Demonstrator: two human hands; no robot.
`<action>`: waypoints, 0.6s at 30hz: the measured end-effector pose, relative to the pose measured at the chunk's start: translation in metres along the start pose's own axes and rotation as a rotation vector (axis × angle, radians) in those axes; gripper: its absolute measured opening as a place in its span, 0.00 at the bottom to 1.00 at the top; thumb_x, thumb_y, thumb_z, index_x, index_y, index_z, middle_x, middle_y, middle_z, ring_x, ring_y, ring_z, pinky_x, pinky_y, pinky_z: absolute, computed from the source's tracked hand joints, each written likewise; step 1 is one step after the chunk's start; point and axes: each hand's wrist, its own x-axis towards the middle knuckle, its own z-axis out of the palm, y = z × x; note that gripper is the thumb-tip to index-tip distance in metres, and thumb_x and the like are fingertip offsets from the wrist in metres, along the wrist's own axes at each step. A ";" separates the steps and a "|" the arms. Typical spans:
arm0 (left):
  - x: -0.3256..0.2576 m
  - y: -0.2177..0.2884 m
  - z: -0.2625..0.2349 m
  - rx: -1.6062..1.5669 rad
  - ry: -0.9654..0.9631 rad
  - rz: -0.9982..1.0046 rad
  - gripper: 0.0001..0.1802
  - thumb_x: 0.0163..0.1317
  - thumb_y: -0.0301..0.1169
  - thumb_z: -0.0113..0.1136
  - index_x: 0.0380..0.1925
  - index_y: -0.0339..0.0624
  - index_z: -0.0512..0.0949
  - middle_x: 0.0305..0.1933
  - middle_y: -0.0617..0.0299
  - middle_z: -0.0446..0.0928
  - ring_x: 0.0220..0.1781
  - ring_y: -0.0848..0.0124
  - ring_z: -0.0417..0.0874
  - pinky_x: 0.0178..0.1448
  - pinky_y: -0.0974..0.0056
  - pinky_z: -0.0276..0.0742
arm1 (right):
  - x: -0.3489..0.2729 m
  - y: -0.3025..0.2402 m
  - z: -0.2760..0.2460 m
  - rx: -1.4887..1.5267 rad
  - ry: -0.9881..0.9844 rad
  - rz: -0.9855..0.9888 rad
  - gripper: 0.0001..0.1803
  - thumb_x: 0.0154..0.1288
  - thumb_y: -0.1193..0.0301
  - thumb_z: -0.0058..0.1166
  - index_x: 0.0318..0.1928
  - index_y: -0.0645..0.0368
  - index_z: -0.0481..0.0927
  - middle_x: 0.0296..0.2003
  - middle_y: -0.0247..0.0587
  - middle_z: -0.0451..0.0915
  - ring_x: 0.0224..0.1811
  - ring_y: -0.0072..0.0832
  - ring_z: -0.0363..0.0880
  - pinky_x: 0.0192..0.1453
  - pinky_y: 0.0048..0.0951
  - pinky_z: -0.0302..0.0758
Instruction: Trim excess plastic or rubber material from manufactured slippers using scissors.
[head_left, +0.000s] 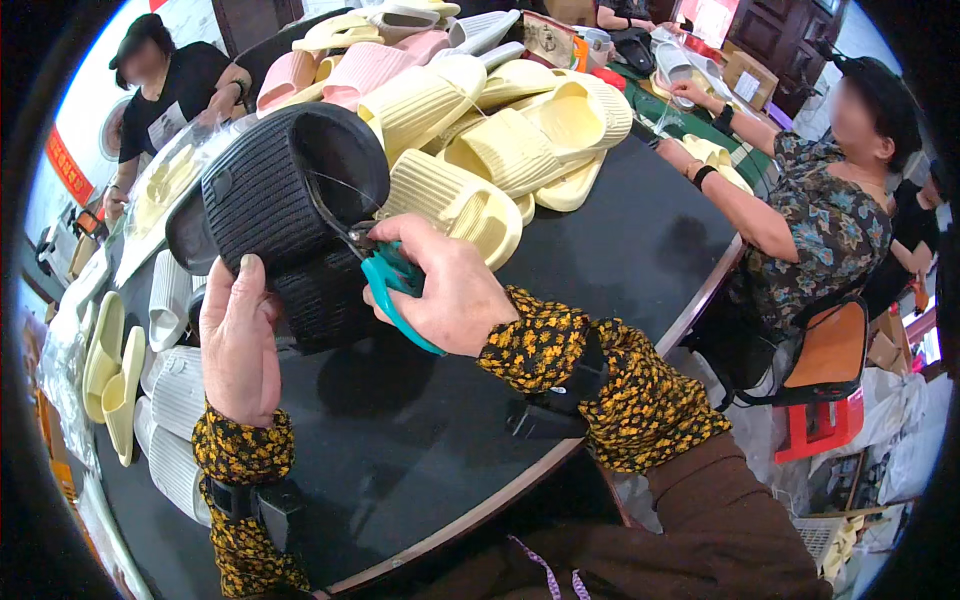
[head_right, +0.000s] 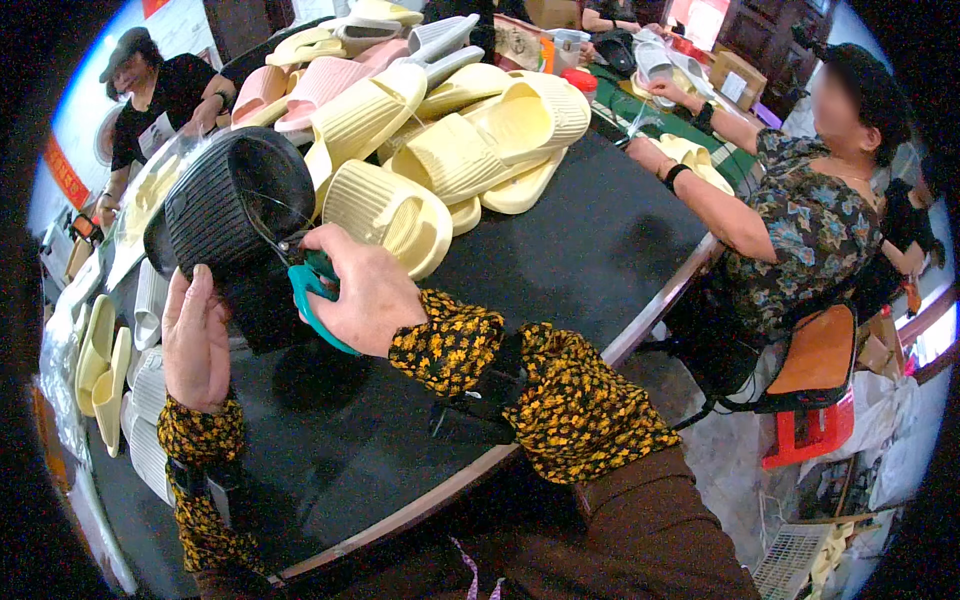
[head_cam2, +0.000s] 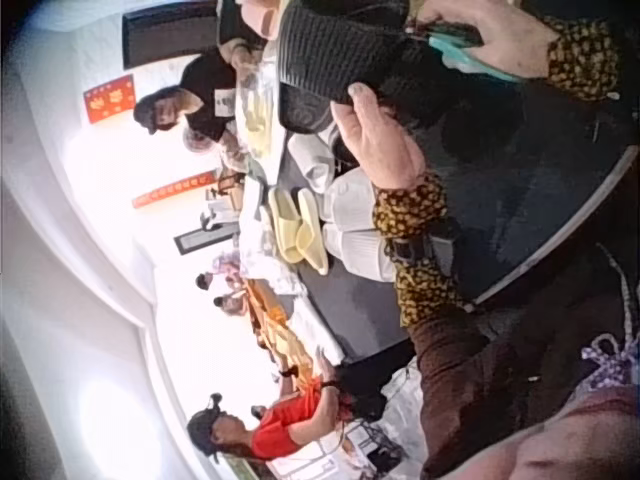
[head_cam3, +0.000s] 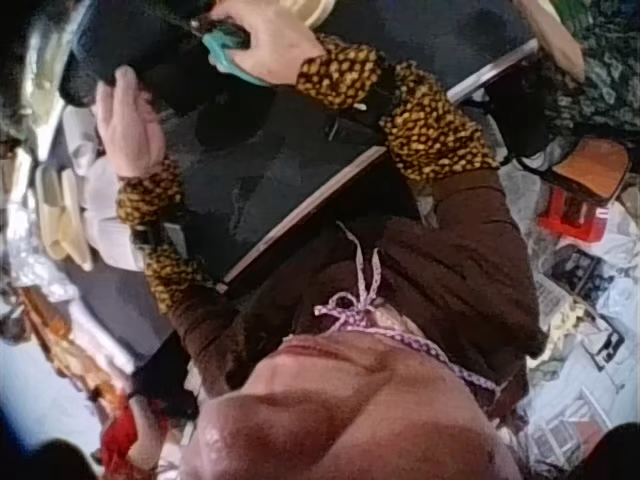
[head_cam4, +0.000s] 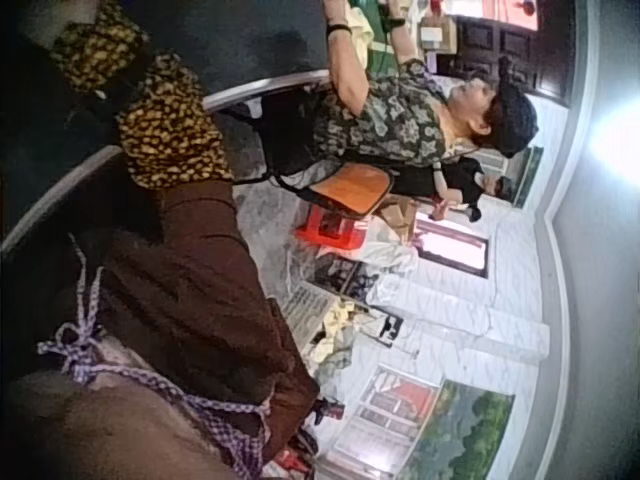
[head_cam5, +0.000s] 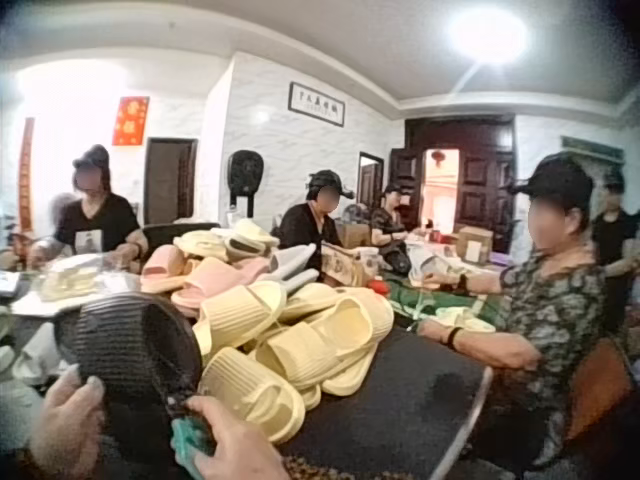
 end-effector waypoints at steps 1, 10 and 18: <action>0.001 -0.001 0.000 -0.003 -0.003 0.000 0.14 0.66 0.31 0.49 0.50 0.42 0.71 0.43 0.72 0.74 0.37 0.86 0.69 0.38 0.77 0.63 | 0.000 0.000 0.000 0.014 -0.022 0.026 0.18 0.55 0.76 0.56 0.47 0.63 0.68 0.25 0.38 0.79 0.27 0.21 0.80 0.34 0.24 0.75; 0.006 -0.007 -0.009 -0.059 -0.021 -0.022 0.12 0.66 0.30 0.49 0.48 0.43 0.72 0.42 0.73 0.73 0.37 0.85 0.70 0.39 0.77 0.64 | -0.001 -0.003 0.000 -0.072 0.039 -0.004 0.20 0.52 0.74 0.59 0.46 0.61 0.69 0.25 0.41 0.78 0.28 0.25 0.80 0.36 0.26 0.76; -0.001 0.002 0.003 0.016 -0.083 -0.016 0.14 0.65 0.28 0.49 0.51 0.43 0.70 0.42 0.73 0.73 0.37 0.85 0.71 0.39 0.76 0.67 | 0.000 -0.002 -0.004 -0.075 0.074 -0.035 0.21 0.52 0.75 0.60 0.46 0.63 0.69 0.25 0.41 0.78 0.27 0.24 0.80 0.34 0.26 0.76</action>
